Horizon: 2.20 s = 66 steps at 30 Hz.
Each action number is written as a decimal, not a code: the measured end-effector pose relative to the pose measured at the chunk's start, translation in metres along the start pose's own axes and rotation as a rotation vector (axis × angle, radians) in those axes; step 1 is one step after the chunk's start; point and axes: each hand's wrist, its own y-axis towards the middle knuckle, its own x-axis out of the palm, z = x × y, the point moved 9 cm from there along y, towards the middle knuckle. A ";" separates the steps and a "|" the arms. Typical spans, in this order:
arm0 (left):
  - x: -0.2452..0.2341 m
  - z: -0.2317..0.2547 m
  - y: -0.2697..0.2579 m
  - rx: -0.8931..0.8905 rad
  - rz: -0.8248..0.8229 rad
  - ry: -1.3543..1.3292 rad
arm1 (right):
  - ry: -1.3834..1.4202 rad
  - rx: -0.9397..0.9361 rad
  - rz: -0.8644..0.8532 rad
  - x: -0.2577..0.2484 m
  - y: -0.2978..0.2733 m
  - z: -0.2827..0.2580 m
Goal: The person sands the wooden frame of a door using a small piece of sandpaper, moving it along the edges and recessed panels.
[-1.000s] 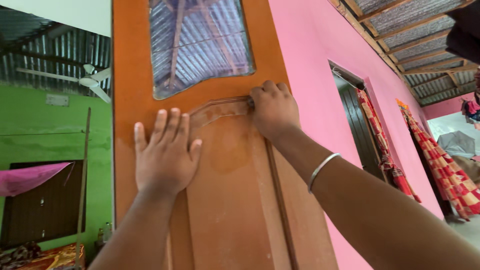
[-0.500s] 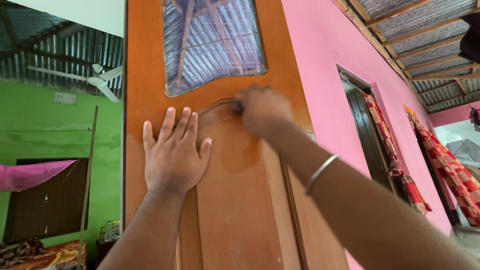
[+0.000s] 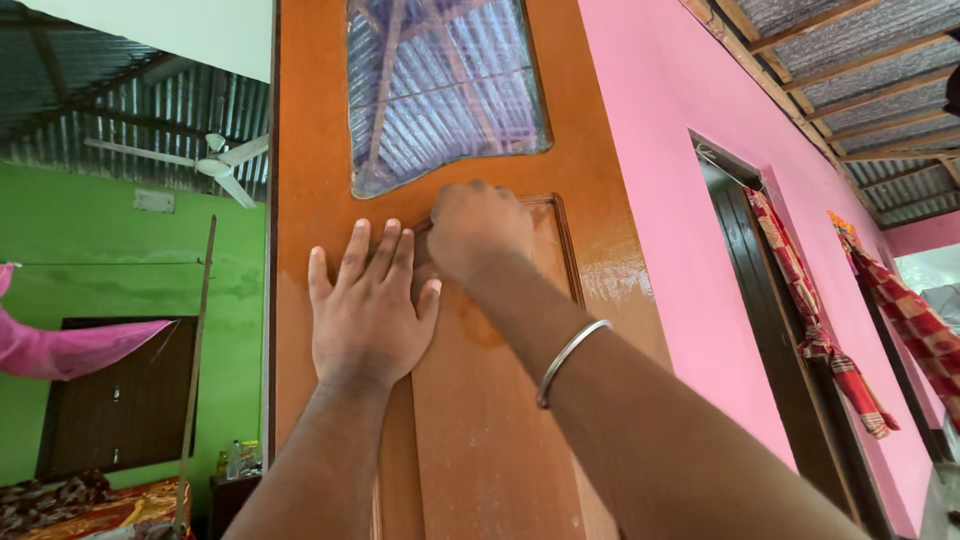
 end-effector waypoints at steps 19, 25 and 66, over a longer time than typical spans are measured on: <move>-0.005 -0.025 -0.037 -0.108 0.147 -0.046 | -0.216 0.053 0.165 -0.009 -0.013 0.029; -0.013 -0.033 -0.037 -0.245 0.133 0.004 | -0.128 -0.071 0.154 0.023 -0.029 -0.035; -0.010 -0.048 -0.045 -0.335 0.215 -0.030 | -0.027 -0.307 0.356 0.013 -0.047 -0.051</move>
